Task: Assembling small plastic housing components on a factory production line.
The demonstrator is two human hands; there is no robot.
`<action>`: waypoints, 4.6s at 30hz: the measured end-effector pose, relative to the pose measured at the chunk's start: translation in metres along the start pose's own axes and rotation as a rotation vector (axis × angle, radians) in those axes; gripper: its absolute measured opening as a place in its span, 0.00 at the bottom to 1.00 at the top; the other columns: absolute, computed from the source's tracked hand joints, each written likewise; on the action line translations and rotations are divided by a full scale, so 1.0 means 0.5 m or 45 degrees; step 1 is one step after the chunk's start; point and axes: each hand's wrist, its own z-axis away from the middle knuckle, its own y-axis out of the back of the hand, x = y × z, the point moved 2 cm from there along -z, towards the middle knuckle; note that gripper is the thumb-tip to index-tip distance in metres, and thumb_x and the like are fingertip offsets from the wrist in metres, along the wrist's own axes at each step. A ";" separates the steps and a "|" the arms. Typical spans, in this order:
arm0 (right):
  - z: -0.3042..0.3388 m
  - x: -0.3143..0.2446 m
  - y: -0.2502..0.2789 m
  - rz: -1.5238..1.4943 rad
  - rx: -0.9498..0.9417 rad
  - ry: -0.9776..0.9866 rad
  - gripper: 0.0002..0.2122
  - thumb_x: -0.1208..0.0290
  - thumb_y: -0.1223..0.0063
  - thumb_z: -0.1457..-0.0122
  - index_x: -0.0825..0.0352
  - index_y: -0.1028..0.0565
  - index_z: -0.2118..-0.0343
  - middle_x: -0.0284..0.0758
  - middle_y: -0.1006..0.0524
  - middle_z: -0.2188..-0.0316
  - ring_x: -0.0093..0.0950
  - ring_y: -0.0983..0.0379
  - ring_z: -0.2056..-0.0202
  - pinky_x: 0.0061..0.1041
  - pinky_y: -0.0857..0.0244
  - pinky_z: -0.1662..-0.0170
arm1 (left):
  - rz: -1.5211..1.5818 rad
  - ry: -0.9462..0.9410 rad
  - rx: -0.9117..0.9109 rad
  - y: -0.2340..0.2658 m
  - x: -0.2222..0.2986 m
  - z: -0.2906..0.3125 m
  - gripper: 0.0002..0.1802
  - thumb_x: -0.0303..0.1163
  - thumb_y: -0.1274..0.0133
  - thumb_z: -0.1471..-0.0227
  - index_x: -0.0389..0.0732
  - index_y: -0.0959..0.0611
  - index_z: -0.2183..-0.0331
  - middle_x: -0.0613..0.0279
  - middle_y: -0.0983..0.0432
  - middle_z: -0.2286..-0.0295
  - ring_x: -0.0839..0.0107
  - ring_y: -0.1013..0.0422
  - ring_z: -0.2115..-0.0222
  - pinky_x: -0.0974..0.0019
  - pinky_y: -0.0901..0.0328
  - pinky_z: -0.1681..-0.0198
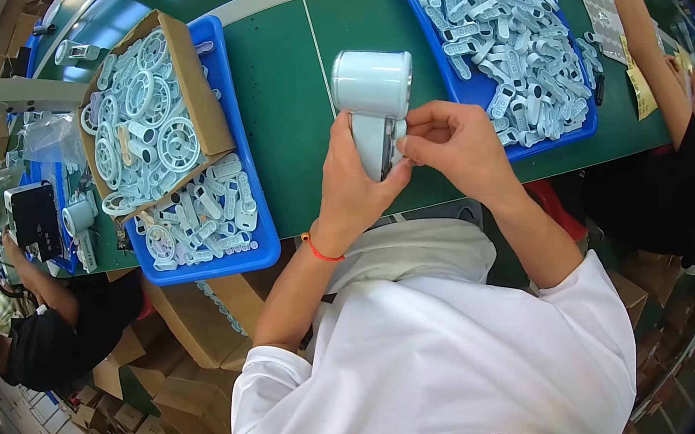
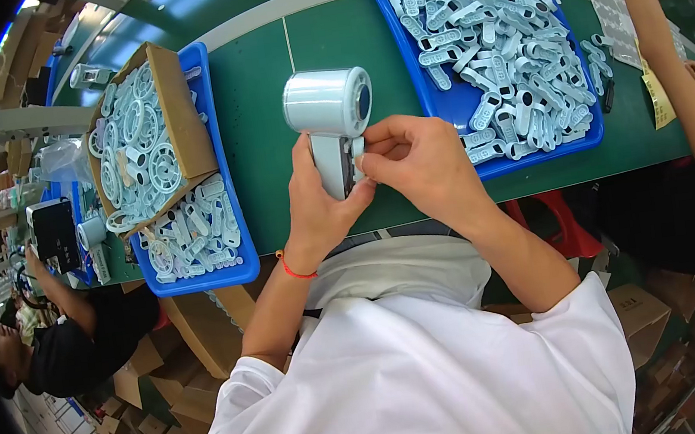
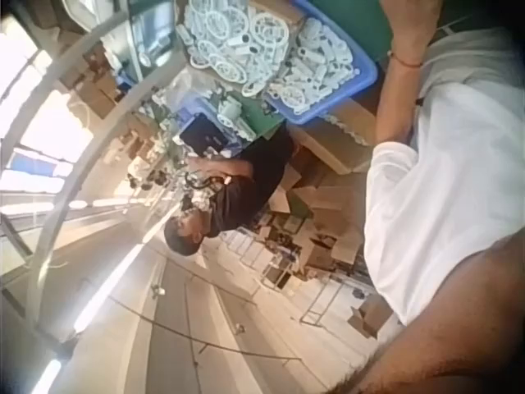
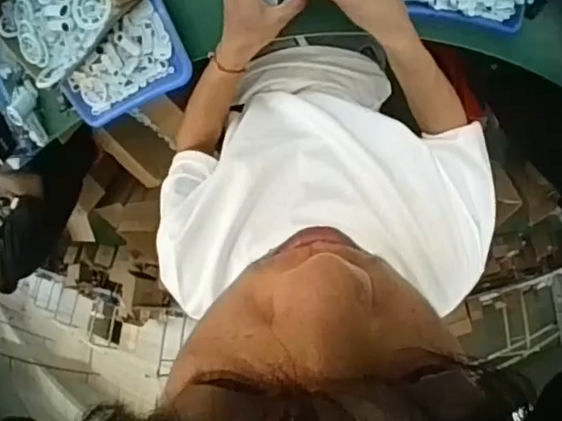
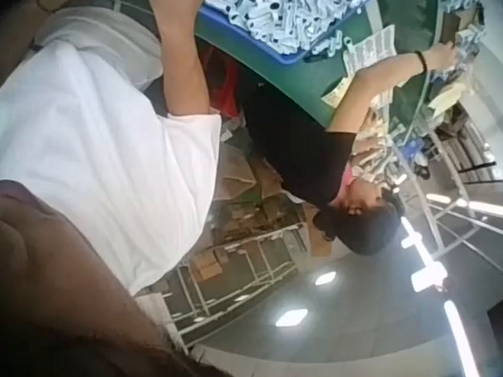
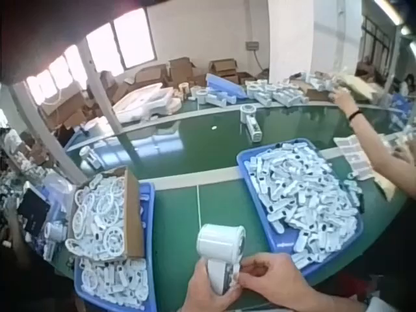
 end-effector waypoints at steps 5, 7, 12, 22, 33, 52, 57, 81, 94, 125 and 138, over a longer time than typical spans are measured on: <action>-0.002 -0.007 -0.002 -0.015 0.039 0.003 0.11 0.77 0.41 0.54 0.75 0.27 0.68 0.36 0.24 0.75 0.19 0.27 0.75 0.16 0.33 0.74 | 0.043 0.095 -0.029 0.002 0.008 -0.007 0.43 0.30 0.39 0.65 0.29 0.43 0.49 0.44 0.34 0.60 0.54 0.33 0.60 0.60 0.37 0.58; -0.002 -0.009 -0.005 -0.030 0.030 0.002 0.10 0.76 0.41 0.54 0.75 0.27 0.69 0.35 0.24 0.75 0.18 0.27 0.75 0.15 0.33 0.75 | 0.076 0.080 -0.023 0.002 0.000 -0.004 0.43 0.30 0.39 0.65 0.29 0.43 0.49 0.44 0.33 0.60 0.54 0.32 0.60 0.60 0.36 0.58; -0.009 -0.010 0.002 -0.021 -0.012 -0.085 0.09 0.76 0.41 0.54 0.73 0.28 0.72 0.33 0.25 0.77 0.17 0.28 0.76 0.14 0.35 0.78 | -0.006 -0.024 -0.026 0.002 0.001 -0.005 0.43 0.30 0.40 0.64 0.28 0.43 0.48 0.43 0.33 0.61 0.53 0.32 0.61 0.60 0.36 0.59; -0.026 -0.021 0.012 -0.005 -0.043 -0.192 0.09 0.78 0.39 0.57 0.73 0.28 0.74 0.33 0.25 0.80 0.18 0.28 0.77 0.15 0.34 0.78 | -0.055 -0.013 -0.028 0.003 0.003 -0.008 0.40 0.31 0.42 0.64 0.27 0.41 0.50 0.40 0.32 0.63 0.49 0.31 0.63 0.58 0.35 0.61; -0.036 0.055 -0.050 -0.601 -0.306 0.130 0.32 0.61 0.41 0.49 0.72 0.42 0.47 0.40 0.34 0.51 0.28 0.36 0.51 0.26 0.39 0.50 | 0.905 0.404 -0.352 0.017 -0.009 0.002 0.26 0.27 0.52 0.58 0.33 0.38 0.56 0.61 0.33 0.75 0.76 0.31 0.80 0.71 0.33 0.76; -0.008 0.058 -0.062 -0.547 -0.345 0.094 0.30 0.61 0.47 0.45 0.72 0.45 0.45 0.39 0.37 0.52 0.25 0.34 0.56 0.25 0.37 0.55 | 0.628 0.267 -0.340 0.013 -0.016 0.007 0.32 0.29 0.50 0.60 0.31 0.40 0.52 0.56 0.30 0.73 0.69 0.30 0.75 0.69 0.34 0.72; -0.009 0.000 -0.054 -0.069 -0.402 0.078 0.32 0.68 0.40 0.53 0.72 0.42 0.46 0.39 0.33 0.52 0.25 0.36 0.52 0.26 0.40 0.51 | -0.071 -0.162 -0.273 0.023 0.013 0.050 0.37 0.33 0.44 0.61 0.35 0.41 0.50 0.44 0.44 0.54 0.52 0.47 0.51 0.55 0.50 0.48; -0.048 0.018 -0.121 0.508 0.022 0.887 0.18 0.82 0.44 0.60 0.66 0.31 0.63 0.37 0.28 0.69 0.38 0.29 0.66 0.34 0.34 0.64 | -0.025 -1.169 0.381 0.030 0.083 0.122 0.16 0.19 0.47 0.76 0.37 0.20 0.74 0.62 0.32 0.78 0.69 0.34 0.80 0.70 0.37 0.79; 0.009 0.021 -0.061 0.961 -0.251 0.909 0.26 0.78 0.40 0.60 0.67 0.31 0.53 0.37 0.31 0.56 0.37 0.36 0.53 0.34 0.44 0.50 | -1.095 -0.270 -0.047 0.101 0.057 0.057 0.27 0.37 0.36 0.68 0.43 0.23 0.61 0.63 0.30 0.64 0.59 0.37 0.57 0.45 0.45 0.53; 0.019 0.043 -0.064 0.824 0.045 1.013 0.26 0.73 0.39 0.61 0.69 0.31 0.55 0.41 0.30 0.61 0.39 0.34 0.60 0.32 0.39 0.57 | -0.916 -0.391 0.560 0.096 0.048 0.079 0.49 0.41 0.33 0.68 0.44 0.39 0.46 0.56 0.46 0.49 0.59 0.51 0.45 0.50 0.52 0.43; -0.091 -0.015 0.112 1.707 0.461 0.382 0.08 0.73 0.51 0.48 0.66 0.32 0.65 0.44 0.28 0.72 0.45 0.29 0.71 0.39 0.35 0.71 | 0.108 0.285 0.419 0.084 0.065 -0.286 0.26 0.38 0.43 0.62 0.29 0.27 0.62 0.53 0.26 0.74 0.70 0.28 0.72 0.70 0.34 0.70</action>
